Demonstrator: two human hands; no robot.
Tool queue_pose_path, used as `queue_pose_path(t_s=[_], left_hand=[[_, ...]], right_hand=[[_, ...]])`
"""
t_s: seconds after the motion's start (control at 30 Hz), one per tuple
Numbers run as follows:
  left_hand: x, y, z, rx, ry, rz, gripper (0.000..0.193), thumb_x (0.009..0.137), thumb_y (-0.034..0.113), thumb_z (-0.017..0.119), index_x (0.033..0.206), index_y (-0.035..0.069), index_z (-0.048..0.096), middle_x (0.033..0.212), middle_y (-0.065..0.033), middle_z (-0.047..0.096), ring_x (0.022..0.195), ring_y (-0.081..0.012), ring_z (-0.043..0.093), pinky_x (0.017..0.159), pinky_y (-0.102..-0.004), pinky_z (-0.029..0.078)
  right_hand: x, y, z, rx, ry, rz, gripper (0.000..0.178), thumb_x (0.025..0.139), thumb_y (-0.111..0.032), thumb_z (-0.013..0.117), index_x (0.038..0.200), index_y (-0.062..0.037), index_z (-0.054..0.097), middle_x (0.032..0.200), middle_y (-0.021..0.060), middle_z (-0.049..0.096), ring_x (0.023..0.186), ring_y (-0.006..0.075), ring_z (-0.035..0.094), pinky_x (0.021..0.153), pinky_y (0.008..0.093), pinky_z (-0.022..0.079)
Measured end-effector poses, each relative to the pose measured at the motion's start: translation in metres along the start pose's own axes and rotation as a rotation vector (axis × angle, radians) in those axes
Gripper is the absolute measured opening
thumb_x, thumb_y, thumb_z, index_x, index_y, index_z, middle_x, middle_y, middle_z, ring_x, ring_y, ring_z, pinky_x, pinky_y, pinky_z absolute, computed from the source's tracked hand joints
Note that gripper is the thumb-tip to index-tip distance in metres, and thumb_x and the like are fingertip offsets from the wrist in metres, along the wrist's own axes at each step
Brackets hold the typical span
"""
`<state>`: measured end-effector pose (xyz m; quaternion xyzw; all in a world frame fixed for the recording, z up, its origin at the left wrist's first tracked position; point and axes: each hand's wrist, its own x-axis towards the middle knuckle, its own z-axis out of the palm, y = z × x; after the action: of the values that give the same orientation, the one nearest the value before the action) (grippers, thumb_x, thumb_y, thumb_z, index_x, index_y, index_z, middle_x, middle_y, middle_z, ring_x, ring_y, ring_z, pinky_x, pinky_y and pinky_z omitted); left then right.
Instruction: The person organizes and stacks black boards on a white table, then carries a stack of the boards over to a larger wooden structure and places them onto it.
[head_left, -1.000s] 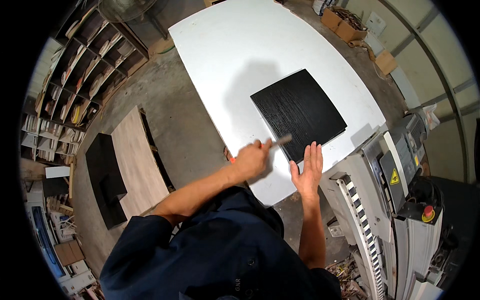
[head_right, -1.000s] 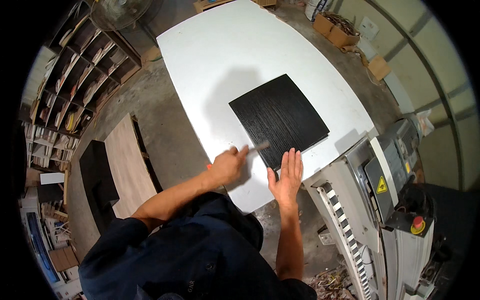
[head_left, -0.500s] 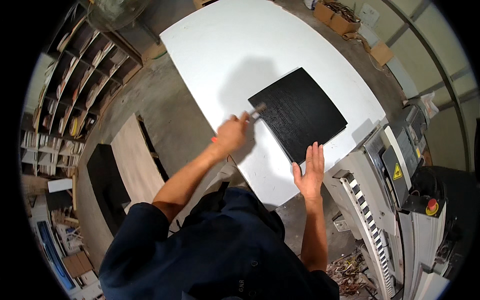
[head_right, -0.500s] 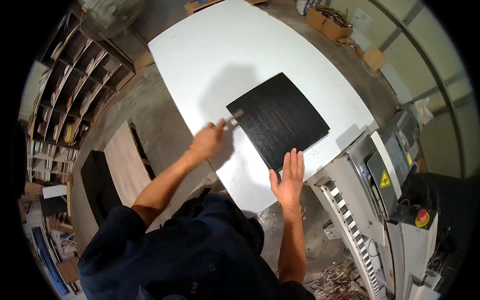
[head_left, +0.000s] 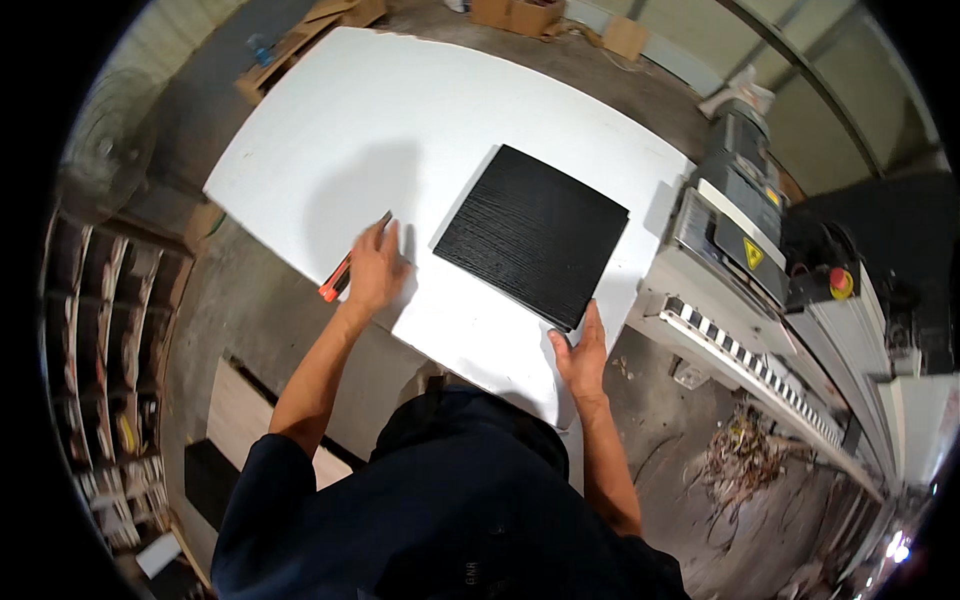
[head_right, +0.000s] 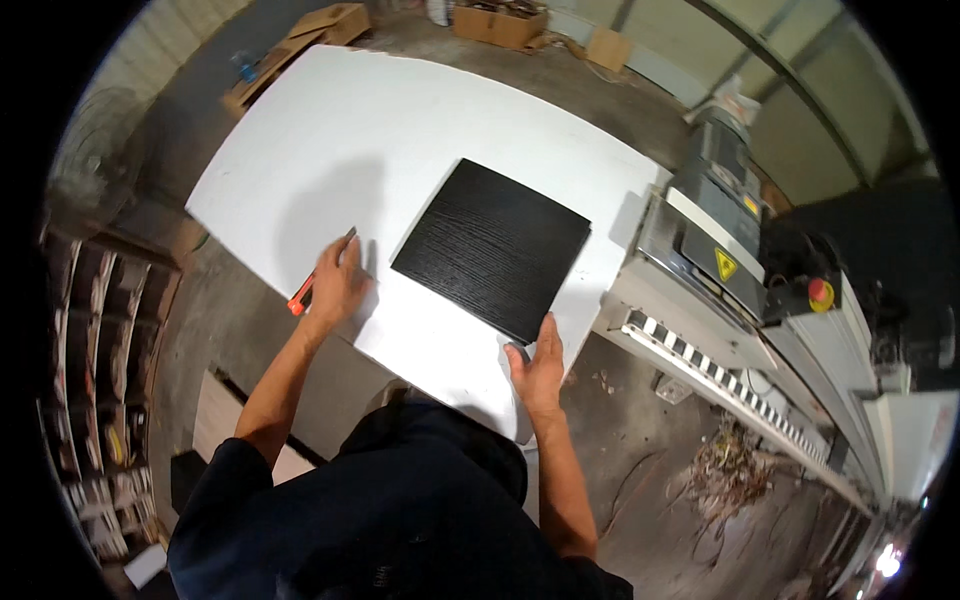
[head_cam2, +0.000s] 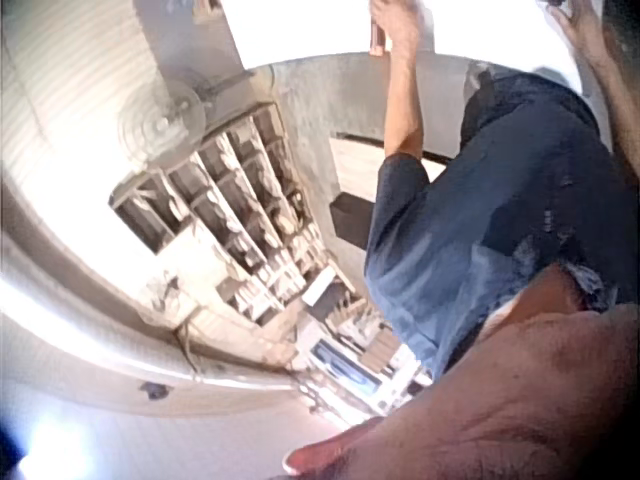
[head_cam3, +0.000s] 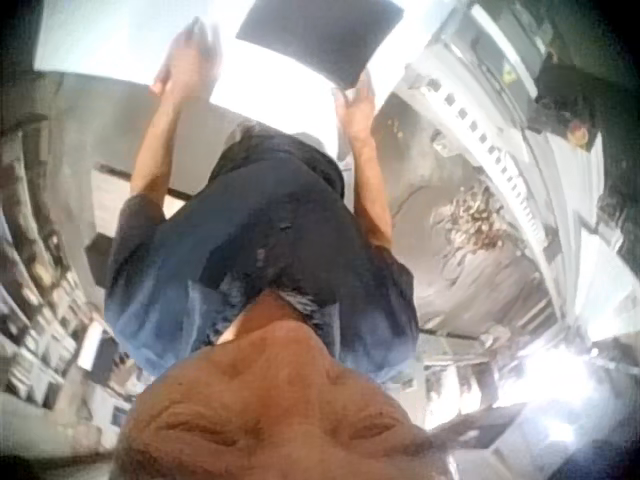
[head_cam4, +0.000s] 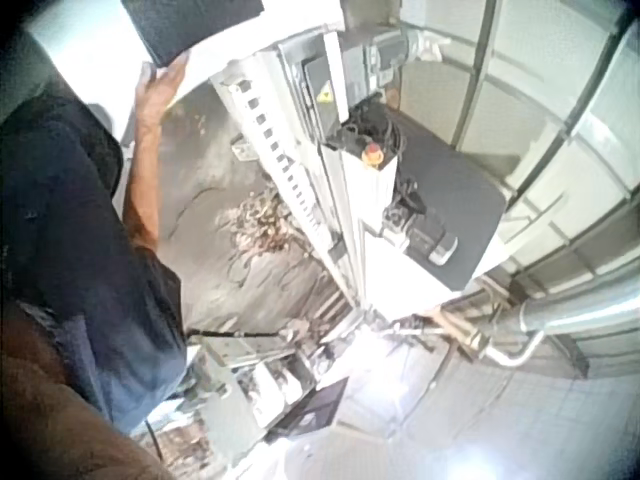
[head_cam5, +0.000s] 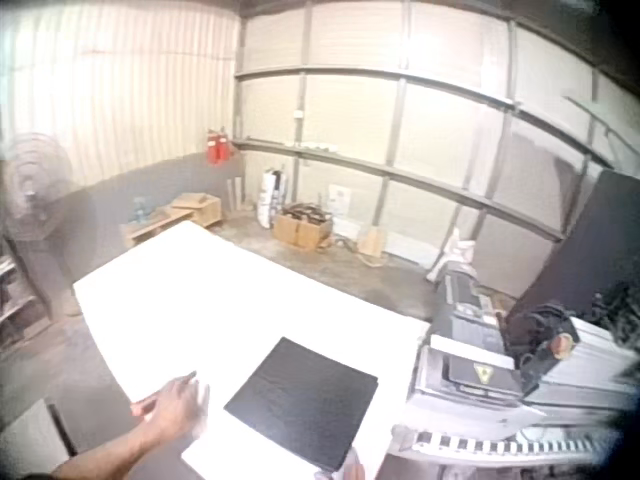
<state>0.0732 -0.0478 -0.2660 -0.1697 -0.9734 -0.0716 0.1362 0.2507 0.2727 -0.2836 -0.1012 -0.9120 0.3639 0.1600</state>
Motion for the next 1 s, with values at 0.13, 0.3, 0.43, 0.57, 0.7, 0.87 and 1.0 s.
queue_pose_path(t_s=[0.13, 0.3, 0.43, 0.57, 0.7, 0.87, 1.0], left_hand=[[0.015, 0.041, -0.002, -0.546, -0.249, 0.282, 0.076, 0.071, 0.013, 0.073, 0.137, 0.005, 0.038, 0.137, -0.0248, 0.037, 0.124, -0.04, 0.04, 0.103, -0.0411, 0.038], [0.032, 0.039, 0.018, -0.645, -0.224, 0.312, 0.062, 0.07, 0.008, 0.074, 0.128, 0.004, 0.052, 0.128, -0.0228, 0.048, 0.107, -0.0354, 0.056, 0.091, -0.0371, 0.049], [0.046, 0.032, 0.016, -0.625, -0.287, 0.338, 0.056, 0.067, 0.008, 0.076, 0.12, 0.003, 0.058, 0.116, -0.0205, 0.057, 0.091, -0.0336, 0.063, 0.082, -0.0371, 0.052], [0.058, 0.028, 0.011, -0.546, -0.398, 0.365, 0.057, 0.065, 0.009, 0.077, 0.119, 0.003, 0.059, 0.109, -0.0209, 0.06, 0.089, -0.0341, 0.063, 0.079, -0.0385, 0.052], [0.058, 0.025, 0.012, -0.567, -0.332, 0.423, 0.058, 0.065, 0.01, 0.077, 0.119, 0.003, 0.058, 0.107, -0.0221, 0.06, 0.091, -0.0354, 0.062, 0.079, -0.0398, 0.052], [0.049, 0.027, 0.014, -0.817, -0.201, 0.344, 0.063, 0.073, 0.016, 0.074, 0.128, 0.0, 0.049, 0.104, -0.0247, 0.061, 0.098, -0.0359, 0.06, 0.085, -0.0361, 0.049], [0.064, 0.039, 0.043, -1.266, -0.454, -0.097, 0.057, 0.079, 0.015, 0.068, 0.127, -0.007, 0.046, 0.108, -0.022, 0.062, 0.099, -0.0271, 0.06, 0.085, -0.0322, 0.047]], right_hand=[[0.001, -0.014, 0.01, -0.07, 0.067, 0.163, 0.073, 0.074, -0.011, 0.072, 0.135, 0.0072, 0.036, 0.118, 0.0268, 0.054, 0.105, 0.0395, 0.055, 0.088, 0.0407, 0.046], [0.0, -0.028, 0.019, -0.23, 0.187, 0.181, 0.068, 0.07, -0.007, 0.073, 0.13, 0.0042, 0.045, 0.095, 0.0236, 0.062, 0.082, 0.0369, 0.062, 0.073, 0.0391, 0.05], [-0.006, -0.035, 0.027, -0.341, 0.234, 0.255, 0.064, 0.067, -0.007, 0.074, 0.126, 0.0024, 0.051, 0.08, 0.0219, 0.063, 0.07, 0.0347, 0.063, 0.063, 0.0385, 0.051], [-0.004, -0.039, 0.037, -0.314, 0.274, 0.428, 0.057, 0.067, -0.009, 0.074, 0.12, 0.0017, 0.057, 0.085, 0.024, 0.064, 0.073, 0.0298, 0.067, 0.065, 0.0352, 0.052], [-0.002, -0.036, 0.037, -0.149, 0.386, 0.358, 0.062, 0.066, -0.005, 0.074, 0.124, 0.0001, 0.054, 0.078, 0.02, 0.063, 0.069, 0.0315, 0.064, 0.065, 0.0349, 0.05], [-0.003, -0.033, 0.025, 0.122, 0.234, 0.476, 0.054, 0.076, -0.013, 0.074, 0.123, 0.0032, 0.053, 0.083, 0.012, 0.066, 0.075, 0.0175, 0.062, 0.066, 0.0317, 0.049], [0.005, 0.0, 0.028, 0.12, 0.368, 0.496, 0.05, 0.09, -0.035, 0.059, 0.117, 0.0063, 0.057, 0.088, 0.0162, 0.068, 0.075, 0.0196, 0.062, 0.068, 0.032, 0.049]])
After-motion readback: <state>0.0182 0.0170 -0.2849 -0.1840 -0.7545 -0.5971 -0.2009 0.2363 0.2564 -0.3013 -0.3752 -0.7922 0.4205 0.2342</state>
